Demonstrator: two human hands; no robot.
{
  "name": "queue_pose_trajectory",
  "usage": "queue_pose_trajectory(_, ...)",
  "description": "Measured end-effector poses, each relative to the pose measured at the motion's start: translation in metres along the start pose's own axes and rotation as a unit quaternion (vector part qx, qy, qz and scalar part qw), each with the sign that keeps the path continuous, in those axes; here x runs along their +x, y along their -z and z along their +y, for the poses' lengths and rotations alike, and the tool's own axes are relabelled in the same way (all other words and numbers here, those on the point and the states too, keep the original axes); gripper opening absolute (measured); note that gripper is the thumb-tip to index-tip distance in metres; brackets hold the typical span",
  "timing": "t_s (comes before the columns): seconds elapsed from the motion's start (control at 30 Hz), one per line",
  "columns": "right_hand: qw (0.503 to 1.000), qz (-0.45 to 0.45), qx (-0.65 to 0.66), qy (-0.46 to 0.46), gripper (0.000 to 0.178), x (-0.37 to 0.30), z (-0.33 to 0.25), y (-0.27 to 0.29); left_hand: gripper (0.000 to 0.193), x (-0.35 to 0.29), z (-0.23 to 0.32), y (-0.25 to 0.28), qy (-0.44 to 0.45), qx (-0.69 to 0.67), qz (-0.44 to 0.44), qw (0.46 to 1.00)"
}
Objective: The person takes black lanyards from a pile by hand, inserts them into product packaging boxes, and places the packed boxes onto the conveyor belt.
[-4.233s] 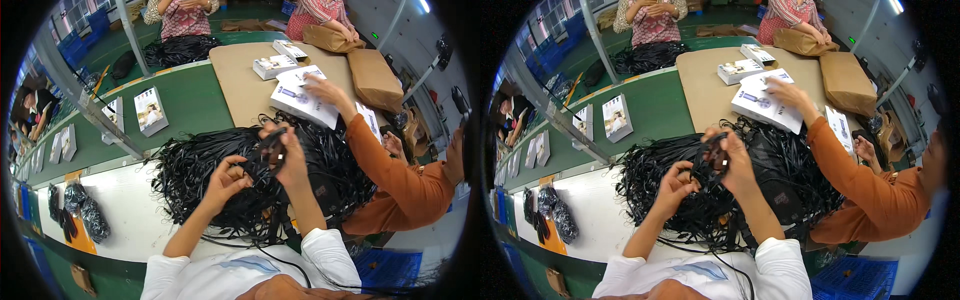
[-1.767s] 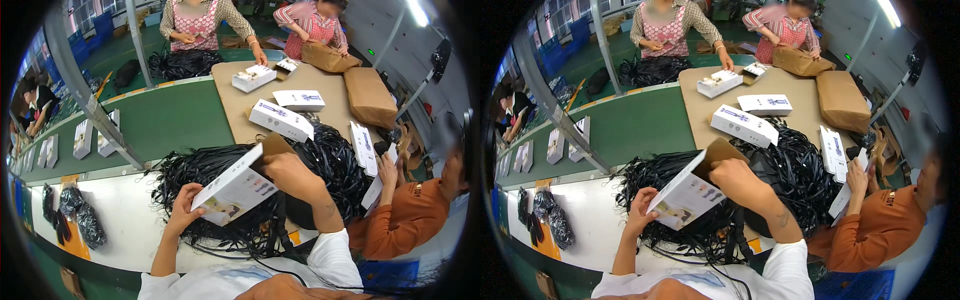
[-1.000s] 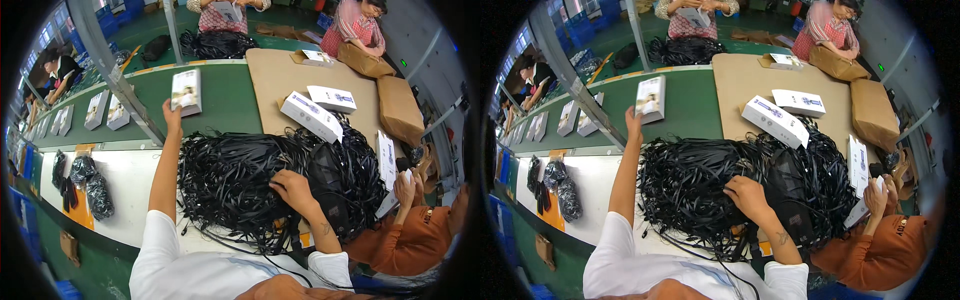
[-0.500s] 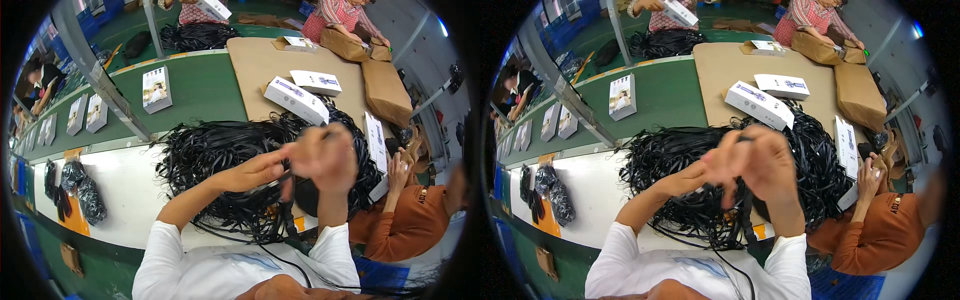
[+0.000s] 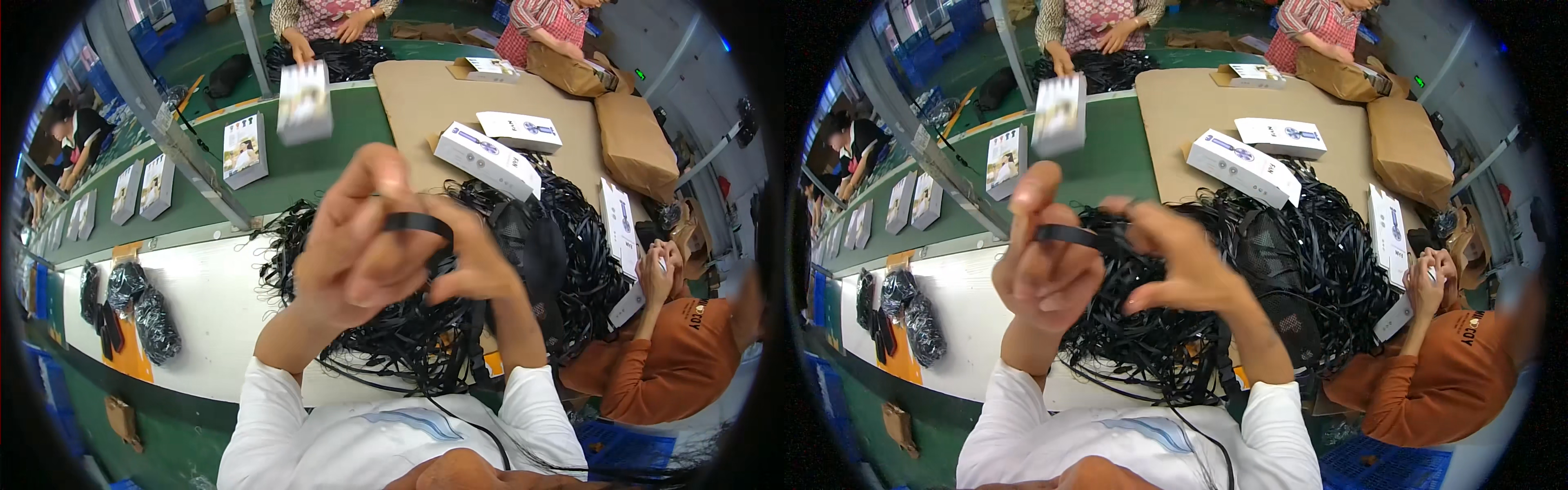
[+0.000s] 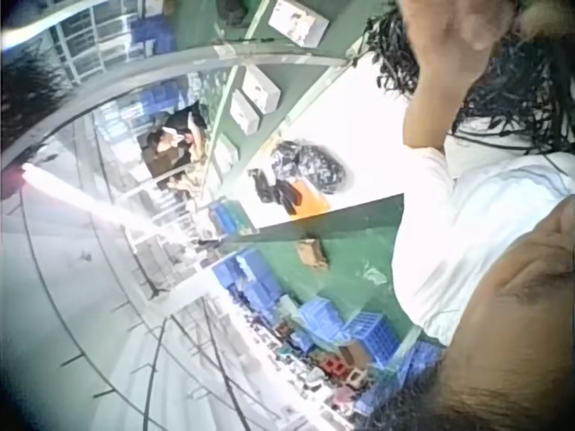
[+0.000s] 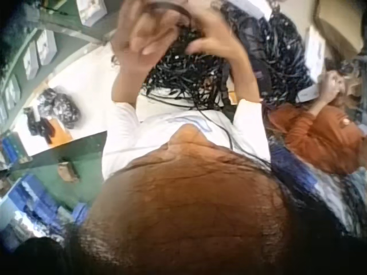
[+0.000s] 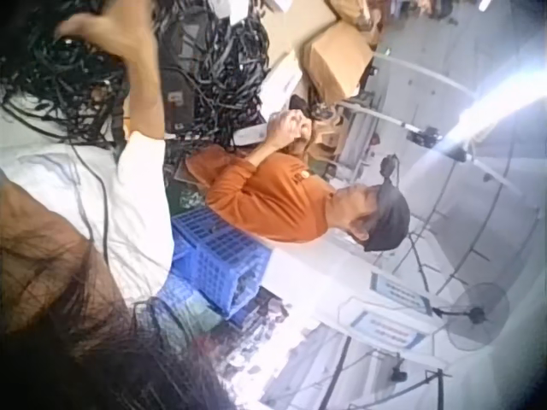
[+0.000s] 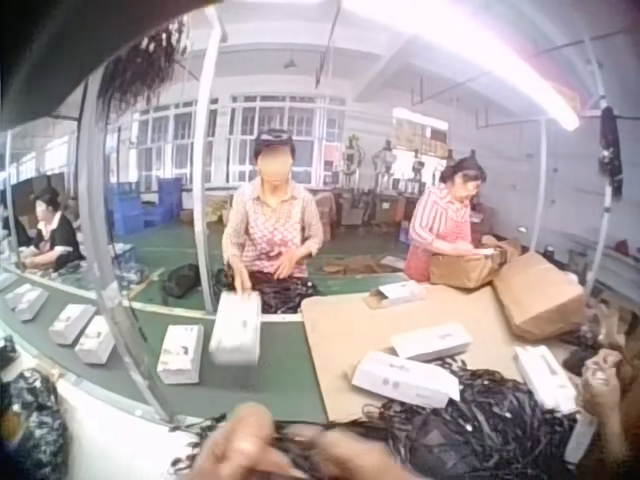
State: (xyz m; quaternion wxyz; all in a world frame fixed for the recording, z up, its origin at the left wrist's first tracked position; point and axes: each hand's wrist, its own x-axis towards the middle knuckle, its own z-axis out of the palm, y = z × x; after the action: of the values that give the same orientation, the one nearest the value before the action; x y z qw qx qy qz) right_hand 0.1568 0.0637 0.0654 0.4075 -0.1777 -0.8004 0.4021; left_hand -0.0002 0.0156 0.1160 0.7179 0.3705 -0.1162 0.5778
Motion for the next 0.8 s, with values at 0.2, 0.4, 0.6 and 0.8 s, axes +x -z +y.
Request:
queue_pose_trajectory(0.2, 0.982, -0.167, 0.09, -0.022, 0.025, -0.025, 0.001, -0.009, 0.02, 0.01, 0.018, -0.002, -0.056, 0.579, 0.03, 0.813)
queue_pose_trajectory(0.4, 0.896, 0.28, 0.345, -0.034, 0.029, -0.058, 0.024, 0.04, 0.032, -0.024, -0.022, 0.054, 0.209, 0.532, 0.107, 0.814)
queue_pose_trajectory(0.6, 0.712, 0.241, 0.66, -0.008, 0.028, -0.084, 0.038, 0.062, 0.041, -0.029, -0.098, 0.098, 0.301, 0.302, 0.127, 0.896)
queue_pose_trajectory(0.8, 0.729, 0.333, 0.58, -0.146, 0.016, -0.135, 0.059, 0.065, 0.073, 0.04, -0.12, 0.183, 0.097, 0.776, -0.001, 0.623)
